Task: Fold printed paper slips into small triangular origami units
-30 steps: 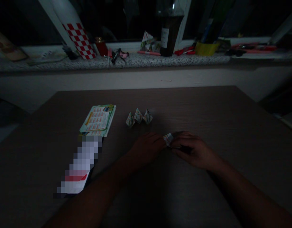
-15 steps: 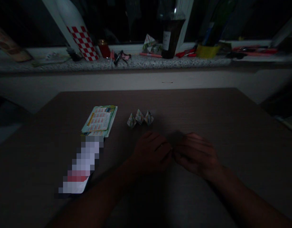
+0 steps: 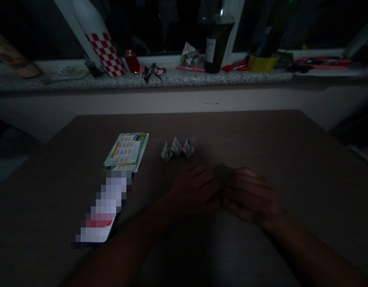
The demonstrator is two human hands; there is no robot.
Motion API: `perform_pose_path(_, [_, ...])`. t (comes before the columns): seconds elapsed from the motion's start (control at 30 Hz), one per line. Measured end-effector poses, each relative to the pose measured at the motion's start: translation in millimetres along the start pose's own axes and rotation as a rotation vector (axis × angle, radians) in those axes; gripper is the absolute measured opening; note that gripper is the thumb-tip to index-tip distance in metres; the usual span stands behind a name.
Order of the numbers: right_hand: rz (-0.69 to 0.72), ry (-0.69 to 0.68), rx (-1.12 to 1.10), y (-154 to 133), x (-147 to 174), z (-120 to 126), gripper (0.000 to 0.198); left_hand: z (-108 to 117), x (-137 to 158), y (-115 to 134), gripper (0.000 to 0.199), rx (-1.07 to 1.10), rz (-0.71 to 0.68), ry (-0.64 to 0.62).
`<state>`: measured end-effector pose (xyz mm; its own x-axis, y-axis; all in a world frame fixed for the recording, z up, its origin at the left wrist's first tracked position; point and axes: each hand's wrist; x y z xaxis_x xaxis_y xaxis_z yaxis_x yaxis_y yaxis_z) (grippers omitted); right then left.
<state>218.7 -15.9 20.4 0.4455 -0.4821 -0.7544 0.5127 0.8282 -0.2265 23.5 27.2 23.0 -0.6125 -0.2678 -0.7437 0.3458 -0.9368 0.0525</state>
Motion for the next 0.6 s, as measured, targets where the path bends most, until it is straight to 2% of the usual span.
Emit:
perform_pose_path(0.3, [-0.026,0.093,0.065,-8.9,-11.5,16.8,0.017,4.8,5.5,-13.8,0.005,-0.013,0.074,0.029])
perform_pose_path(0.43, [-0.122,0.248,0.060,-4.6,-8.6,27.1,0.021,8.7,12.0,-24.7,0.004,-0.036,0.192,0.090])
perform_pose_path(0.57, [-0.143,0.236,0.030,0.5,-8.2,26.4,0.021,11.9,10.9,-19.6,0.004,0.016,0.294,0.107])
perform_pose_path(0.6, [-0.141,0.212,0.016,0.3,-9.5,24.7,0.020,11.8,9.4,-15.6,0.014,0.034,0.303,0.086])
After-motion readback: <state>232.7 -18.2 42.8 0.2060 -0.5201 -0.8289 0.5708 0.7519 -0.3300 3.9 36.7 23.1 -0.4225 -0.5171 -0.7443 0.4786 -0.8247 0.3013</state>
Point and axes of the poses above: each hand's wrist, its own x-axis away from the middle knuckle, its own z-axis out of the back of the hand, y = z × x, and after that the axes turned 5 degrees about y, right-handed
